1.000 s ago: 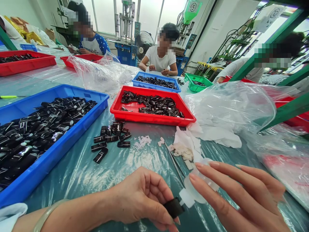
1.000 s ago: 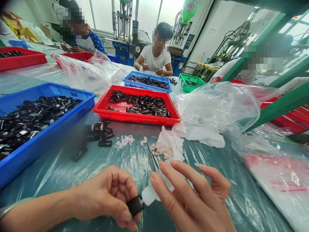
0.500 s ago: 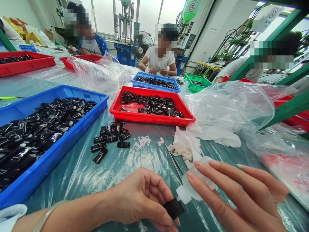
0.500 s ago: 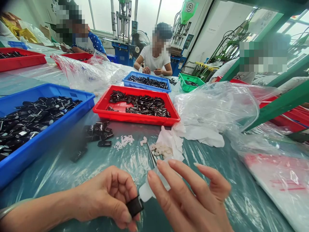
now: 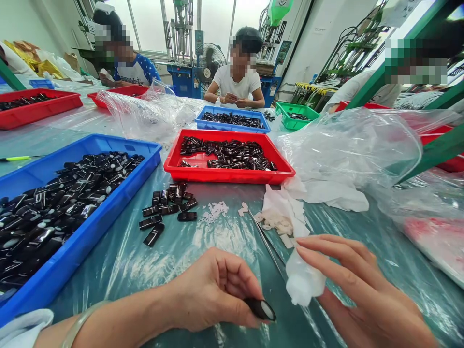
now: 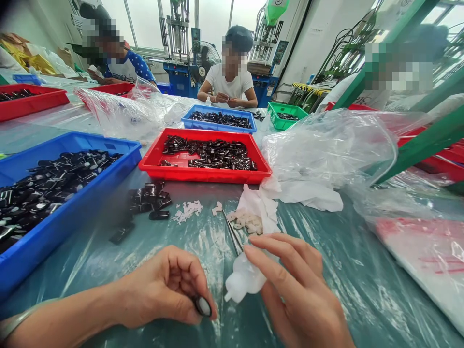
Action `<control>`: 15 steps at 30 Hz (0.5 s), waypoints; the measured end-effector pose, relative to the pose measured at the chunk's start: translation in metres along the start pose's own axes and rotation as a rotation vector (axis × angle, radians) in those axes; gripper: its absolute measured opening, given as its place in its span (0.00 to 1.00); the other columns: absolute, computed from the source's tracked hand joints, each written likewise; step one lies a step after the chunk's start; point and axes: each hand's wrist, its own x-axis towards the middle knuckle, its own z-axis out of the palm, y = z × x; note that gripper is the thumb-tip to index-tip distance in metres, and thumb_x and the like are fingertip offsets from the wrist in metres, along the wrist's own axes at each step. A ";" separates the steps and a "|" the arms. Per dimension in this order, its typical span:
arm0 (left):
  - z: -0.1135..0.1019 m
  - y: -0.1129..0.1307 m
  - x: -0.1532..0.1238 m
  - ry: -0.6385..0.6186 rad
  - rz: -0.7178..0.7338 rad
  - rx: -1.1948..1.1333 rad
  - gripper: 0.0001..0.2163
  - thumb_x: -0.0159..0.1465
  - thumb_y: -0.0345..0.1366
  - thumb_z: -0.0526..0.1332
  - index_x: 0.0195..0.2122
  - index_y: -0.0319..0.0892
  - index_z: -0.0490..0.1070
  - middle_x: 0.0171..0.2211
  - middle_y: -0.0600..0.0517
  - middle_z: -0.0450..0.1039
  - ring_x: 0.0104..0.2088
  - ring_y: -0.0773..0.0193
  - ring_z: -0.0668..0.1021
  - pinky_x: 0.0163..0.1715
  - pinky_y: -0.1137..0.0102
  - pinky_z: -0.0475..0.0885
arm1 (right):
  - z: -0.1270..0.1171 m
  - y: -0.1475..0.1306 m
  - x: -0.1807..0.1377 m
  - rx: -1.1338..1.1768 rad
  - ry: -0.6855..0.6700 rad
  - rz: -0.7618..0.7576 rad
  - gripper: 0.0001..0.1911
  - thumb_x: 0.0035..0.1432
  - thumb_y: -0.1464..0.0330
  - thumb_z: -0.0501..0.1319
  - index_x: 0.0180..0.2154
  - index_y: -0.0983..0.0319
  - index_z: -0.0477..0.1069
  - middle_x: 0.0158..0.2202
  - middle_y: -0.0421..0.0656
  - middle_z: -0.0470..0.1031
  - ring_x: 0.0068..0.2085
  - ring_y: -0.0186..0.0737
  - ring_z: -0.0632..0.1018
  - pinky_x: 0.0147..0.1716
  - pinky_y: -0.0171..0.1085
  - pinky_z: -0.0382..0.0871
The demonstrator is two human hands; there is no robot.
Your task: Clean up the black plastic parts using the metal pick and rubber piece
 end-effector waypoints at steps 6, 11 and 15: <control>0.000 -0.001 -0.001 0.001 -0.020 -0.007 0.10 0.44 0.23 0.69 0.26 0.35 0.71 0.27 0.48 0.78 0.30 0.66 0.79 0.32 0.75 0.73 | -0.001 -0.005 -0.006 -0.025 -0.004 0.012 0.18 0.54 0.79 0.55 0.46 0.59 0.68 0.44 0.47 0.72 0.47 0.45 0.71 0.42 0.44 0.66; -0.001 -0.002 -0.001 -0.026 -0.030 -0.005 0.11 0.43 0.23 0.68 0.28 0.35 0.70 0.26 0.48 0.77 0.28 0.66 0.79 0.28 0.76 0.72 | -0.003 -0.011 0.000 -0.162 -0.011 -0.042 0.18 0.55 0.79 0.54 0.45 0.56 0.69 0.42 0.46 0.75 0.45 0.46 0.72 0.40 0.46 0.62; -0.001 -0.001 0.000 -0.031 -0.043 -0.005 0.11 0.43 0.24 0.68 0.27 0.35 0.70 0.25 0.48 0.77 0.27 0.66 0.79 0.25 0.77 0.72 | -0.005 -0.009 -0.003 -0.201 -0.041 -0.092 0.20 0.55 0.78 0.54 0.48 0.56 0.69 0.45 0.46 0.74 0.46 0.49 0.71 0.41 0.48 0.58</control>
